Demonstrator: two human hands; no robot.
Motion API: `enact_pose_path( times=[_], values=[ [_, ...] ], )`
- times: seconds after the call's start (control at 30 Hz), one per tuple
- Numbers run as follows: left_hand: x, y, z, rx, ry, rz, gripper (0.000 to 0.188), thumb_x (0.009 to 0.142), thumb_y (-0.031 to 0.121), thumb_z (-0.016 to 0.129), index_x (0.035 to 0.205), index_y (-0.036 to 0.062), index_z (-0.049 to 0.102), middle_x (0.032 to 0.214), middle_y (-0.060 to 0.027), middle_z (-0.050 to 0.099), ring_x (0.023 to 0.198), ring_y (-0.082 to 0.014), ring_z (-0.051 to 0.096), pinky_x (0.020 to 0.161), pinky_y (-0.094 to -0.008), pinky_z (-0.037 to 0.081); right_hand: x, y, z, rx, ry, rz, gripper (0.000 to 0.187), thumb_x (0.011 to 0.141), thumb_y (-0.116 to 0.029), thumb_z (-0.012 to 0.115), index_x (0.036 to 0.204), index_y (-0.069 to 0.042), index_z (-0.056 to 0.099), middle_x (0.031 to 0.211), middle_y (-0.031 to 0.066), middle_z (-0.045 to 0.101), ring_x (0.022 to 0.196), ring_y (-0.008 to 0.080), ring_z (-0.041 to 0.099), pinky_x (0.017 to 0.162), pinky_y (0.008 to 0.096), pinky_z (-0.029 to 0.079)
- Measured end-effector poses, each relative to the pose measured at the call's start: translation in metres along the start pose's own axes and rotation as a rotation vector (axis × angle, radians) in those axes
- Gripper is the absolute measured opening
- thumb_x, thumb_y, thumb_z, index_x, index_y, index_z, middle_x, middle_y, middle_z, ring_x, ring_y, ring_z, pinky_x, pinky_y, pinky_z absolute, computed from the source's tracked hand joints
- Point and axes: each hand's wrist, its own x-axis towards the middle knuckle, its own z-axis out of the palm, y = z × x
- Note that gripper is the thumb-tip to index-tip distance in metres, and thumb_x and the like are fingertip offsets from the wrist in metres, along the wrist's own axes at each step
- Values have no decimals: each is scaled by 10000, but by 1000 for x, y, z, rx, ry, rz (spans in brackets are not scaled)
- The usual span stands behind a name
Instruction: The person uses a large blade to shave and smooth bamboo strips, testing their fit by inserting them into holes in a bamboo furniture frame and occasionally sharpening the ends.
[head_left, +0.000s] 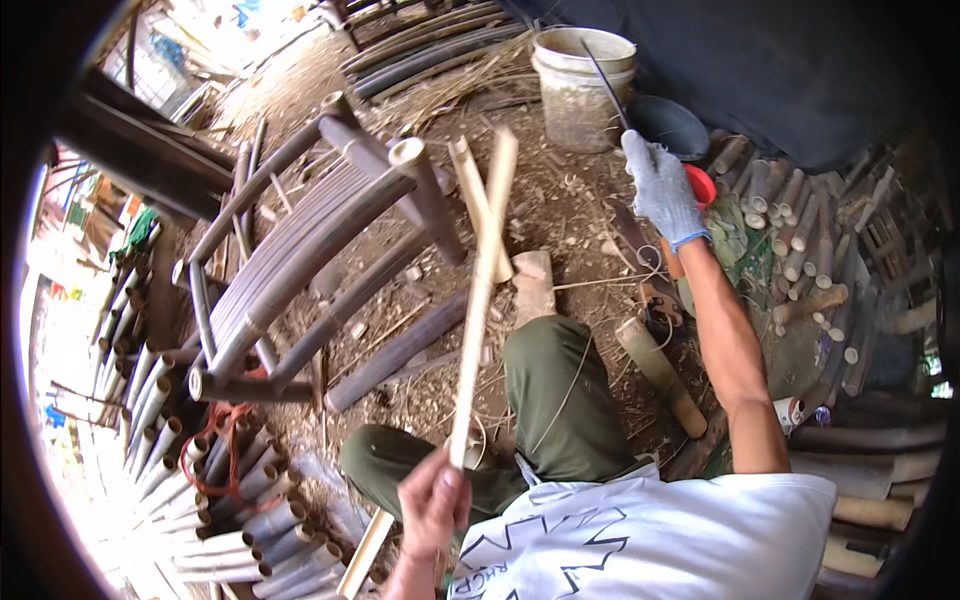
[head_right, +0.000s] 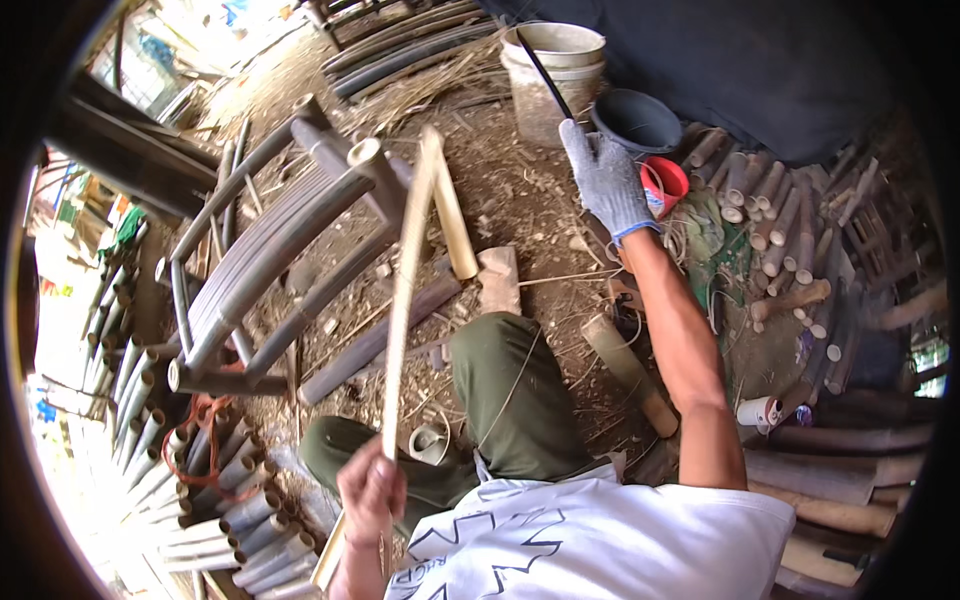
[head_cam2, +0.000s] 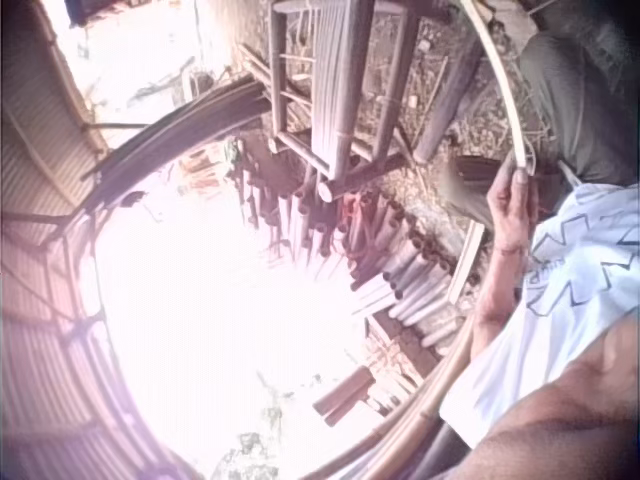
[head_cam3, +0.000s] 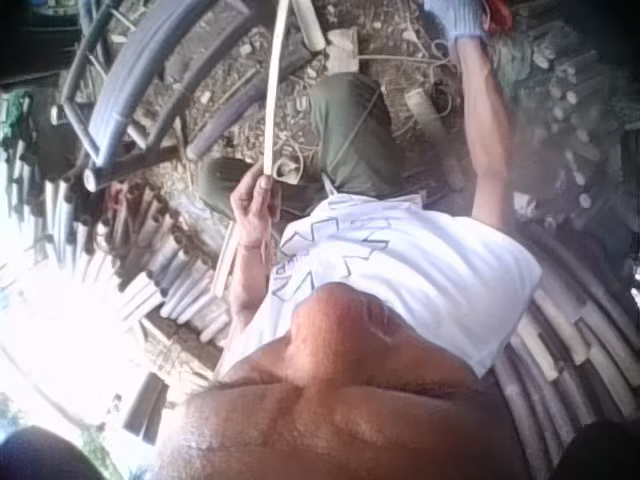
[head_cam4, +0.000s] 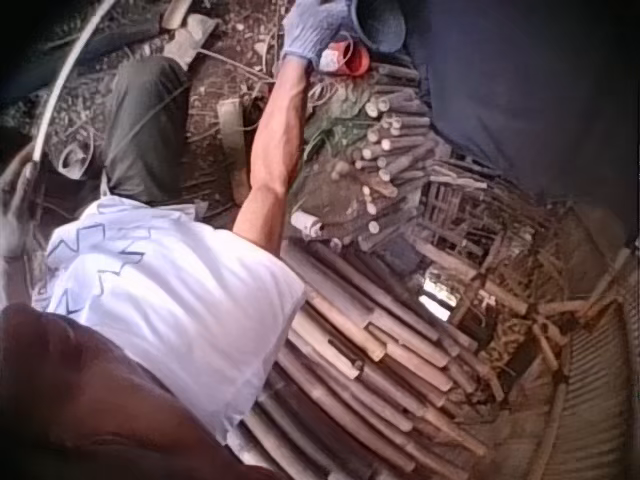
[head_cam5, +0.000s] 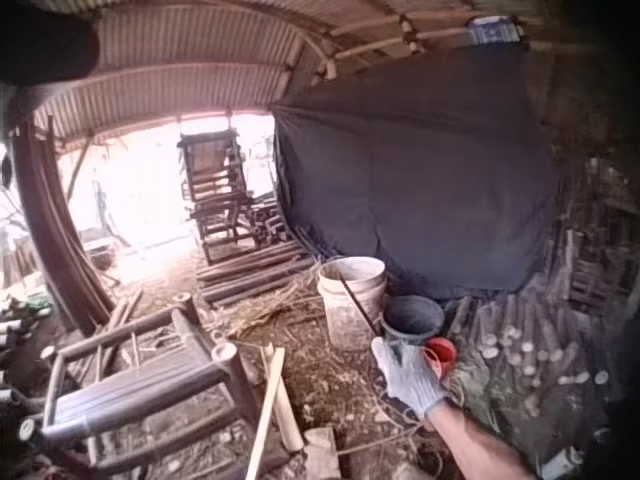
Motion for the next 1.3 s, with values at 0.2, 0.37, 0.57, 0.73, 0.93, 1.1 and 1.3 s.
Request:
enact_pose_path(
  times=[0.2,0.37,0.57,0.73,0.93,1.1,1.3],
  values=[
    [128,34,-9,34,181,485,222,1031,165,568,1204,39,628,1056,-13,599,938,-67,502,784,-231,406,-118,-107,62,617,-681,188,430,934,-469,678,870,-44,676,564,-17,541,428,89,524,390,248,428],
    [147,24,14,128,-227,528,222,999,115,604,1194,41,680,1181,-32,575,1068,-105,540,918,-258,455,-118,-116,120,947,-613,384,359,927,-386,699,981,-32,688,621,-24,552,474,76,504,449,251,428],
    [83,12,36,-388,-290,-215,485,1054,259,491,1443,-22,426,1022,-135,657,733,-219,686,599,-300,565,-75,-104,98,802,-430,297,279,916,-346,718,869,-75,675,601,-16,564,482,71,539,444,242,479],
    [63,9,31,-58,68,-120,359,1015,212,605,1295,-12,614,807,-1,611,513,-34,455,435,-179,335,-88,-86,77,-65,-330,-331,509,921,-563,619,824,-64,608,653,84,585,624,219,637,535,388,506],
    [75,1,32,122,169,-20,351,1021,182,601,1331,18,611,812,41,587,597,-11,444,517,-187,362,-151,-63,74,-469,-367,-743,506,819,-599,696,824,-104,590,729,128,632,654,332,661,604,445,513],
    [49,-14,38,201,172,-10,323,1015,111,581,1313,-10,616,823,5,582,692,-43,488,596,-200,403,-112,-54,70,-439,-302,-490,516,894,-606,616,794,-99,604,631,120,633,574,313,658,528,442,510],
    [-6,-32,24,365,143,-13,339,978,22,581,1314,-12,616,822,-47,604,724,-88,537,627,-225,435,-65,-40,42,-620,-245,-432,521,918,-592,589,851,-77,637,725,177,677,658,347,679,600,447,528]
  ],
)
